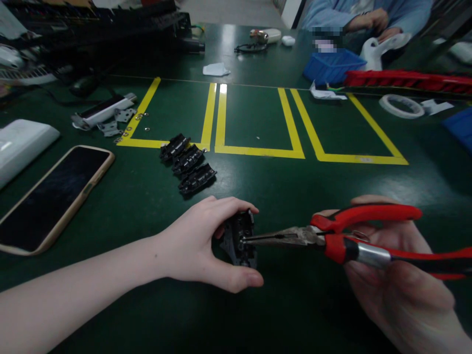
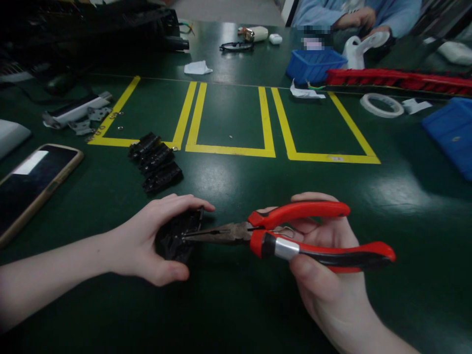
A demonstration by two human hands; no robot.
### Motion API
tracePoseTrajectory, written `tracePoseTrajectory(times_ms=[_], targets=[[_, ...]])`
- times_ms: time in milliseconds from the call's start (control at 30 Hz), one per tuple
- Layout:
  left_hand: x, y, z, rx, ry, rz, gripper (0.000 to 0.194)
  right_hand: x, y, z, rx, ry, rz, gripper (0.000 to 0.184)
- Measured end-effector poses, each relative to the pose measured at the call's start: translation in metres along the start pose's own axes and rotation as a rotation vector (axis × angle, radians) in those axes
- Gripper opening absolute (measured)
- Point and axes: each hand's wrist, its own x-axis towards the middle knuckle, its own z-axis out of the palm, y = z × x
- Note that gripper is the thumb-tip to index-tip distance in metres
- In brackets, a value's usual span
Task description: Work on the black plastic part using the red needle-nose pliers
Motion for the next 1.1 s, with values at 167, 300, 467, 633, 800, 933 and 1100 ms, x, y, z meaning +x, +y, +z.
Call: tracePoseTrajectory(times_ms=[167,300,467,633,800,933,1100], targets=[[0.0001,-0.0003,0.0002,-0.005,0.003,0.001,0.071,-0.0022,0.0017,-0.0049,-0.017,-0.009,0.026,0.047],[0.0,-0.0015,-0.0001,-0.022,0.004,0.015,0.068,-0.001,0.0012,-0.0047,-0.008,-0.003,0.002,0.044],[0.0003,-0.0018,-0.0003,-0.025,0.006,0.014,0.07,0.0009,-0.0011,-0.003,-0.026,-0.008,-0.016,0.042],[0.0005,-0.0014,-0.0002,-0.013,0.005,0.028,0.071,0.0004,-0.0004,-0.0019,-0.009,0.006,-0.011,0.043],[0.0001,-0.0016,0.0,0.003,0.0,0.013,0.072,-0.0008,0.0013,-0.003,-0.01,-0.002,0.019,0.04],[0.0003,-0.0013,-0.0002,-0.013,0.007,0.018,0.071,-0.0003,-0.0007,-0.0027,-0.031,-0.009,-0.003,0.041],[0.0004,-0.001,-0.0002,-0.011,0.015,0.021,0.07,0.0015,-0.0038,-0.0012,-0.03,0.025,-0.004,0.042]])
